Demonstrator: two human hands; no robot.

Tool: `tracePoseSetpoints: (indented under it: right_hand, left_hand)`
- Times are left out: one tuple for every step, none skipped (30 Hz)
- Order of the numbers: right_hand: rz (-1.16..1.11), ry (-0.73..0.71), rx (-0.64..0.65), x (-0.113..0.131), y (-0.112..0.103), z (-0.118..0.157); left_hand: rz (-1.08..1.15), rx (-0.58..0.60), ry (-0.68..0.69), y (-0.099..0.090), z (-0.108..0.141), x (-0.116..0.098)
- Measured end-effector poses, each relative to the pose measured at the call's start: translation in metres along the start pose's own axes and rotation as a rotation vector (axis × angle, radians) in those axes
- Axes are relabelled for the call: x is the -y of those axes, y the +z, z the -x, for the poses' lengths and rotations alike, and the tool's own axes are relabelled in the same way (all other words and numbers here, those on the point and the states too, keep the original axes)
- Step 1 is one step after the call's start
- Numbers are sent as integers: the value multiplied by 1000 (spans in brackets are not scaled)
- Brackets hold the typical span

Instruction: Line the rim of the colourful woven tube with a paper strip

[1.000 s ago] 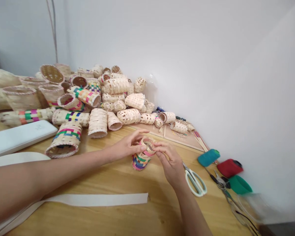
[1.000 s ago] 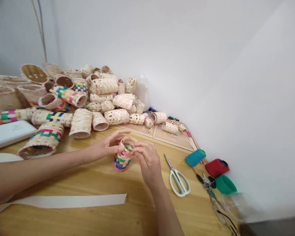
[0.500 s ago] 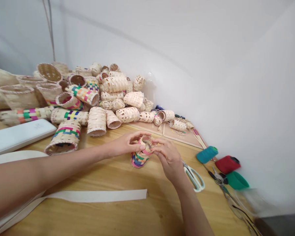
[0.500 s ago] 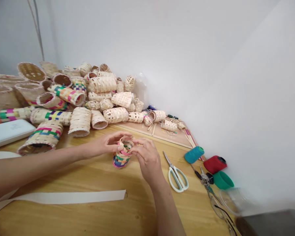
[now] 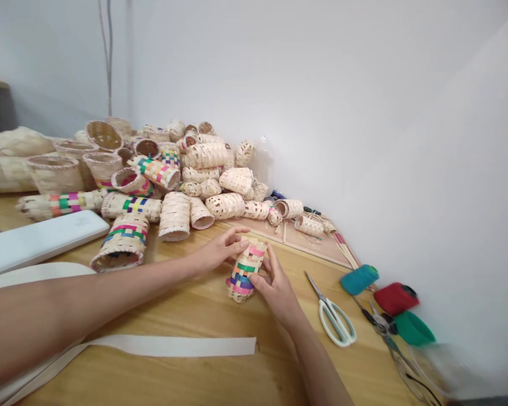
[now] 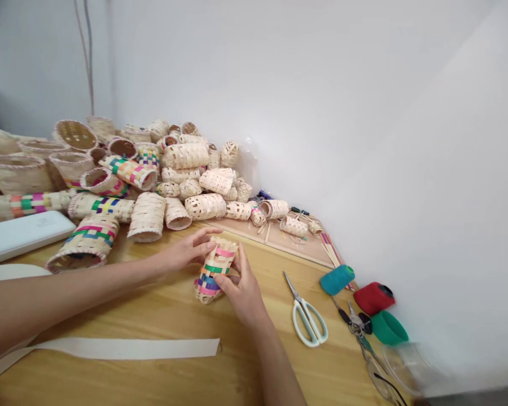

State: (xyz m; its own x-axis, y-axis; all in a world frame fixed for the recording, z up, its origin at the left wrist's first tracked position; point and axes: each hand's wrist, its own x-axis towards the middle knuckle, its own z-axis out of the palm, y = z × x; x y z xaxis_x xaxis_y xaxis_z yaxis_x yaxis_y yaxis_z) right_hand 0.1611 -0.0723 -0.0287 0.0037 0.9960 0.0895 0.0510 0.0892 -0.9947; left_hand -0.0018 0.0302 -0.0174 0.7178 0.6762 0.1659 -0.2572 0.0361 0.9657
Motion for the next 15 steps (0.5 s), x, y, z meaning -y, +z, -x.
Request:
tracePoseSetpoints:
  right_hand:
    - [-11, -5, -9, 0, 0, 0]
    - [-19, -11, -21, 0, 0, -1]
    - [-26, -21, -34, 0, 0, -1]
    - [-34, -34, -45, 0, 0, -2]
    - [-44, -49, -52, -1, -1, -3]
    - [-54, -64, -59, -2, -1, -4]
    - [-64, -77, -68, -2, -1, -5]
    - [-71, -86, -76, -3, -1, -5]
    - [-72, -94, -88, -3, 0, -6]
    - [-65, -101, -103, -3, 1, -6]
    - [-50, -109, -120, -3, 2, -5]
    - [-30, -120, -143, -2, 3, -5]
    - [-8, -131, -172, -1, 4, -4]
    - [14, -136, -206, 0, 5, -4]
    - [37, -131, -240, 2, 6, -3]
  left_hand:
    - [8, -2, -3, 0, 0, 0]
    - [18, -4, -7, 0, 0, 1]
    - [26, -5, -9, 0, 0, 1]
    - [33, -7, -7, 0, -1, 1]
    - [38, -7, -4, 0, -1, 1]
    - [40, -4, 0, 0, -1, 1]
    - [39, 0, 3, 0, -1, 1]
    - [36, 6, 6, 0, -1, 1]
    - [35, 14, 7, 0, 0, 1]
    - [35, 22, 6, 0, 0, 1]
    - [38, 32, 3, 1, 0, 0]
    - [51, 42, -3, 1, 1, 0]
    - [69, 51, -11, 2, 2, 0]
    - [91, 56, -19, 3, 2, 0]
    - [114, 62, -23, 4, 3, 0]
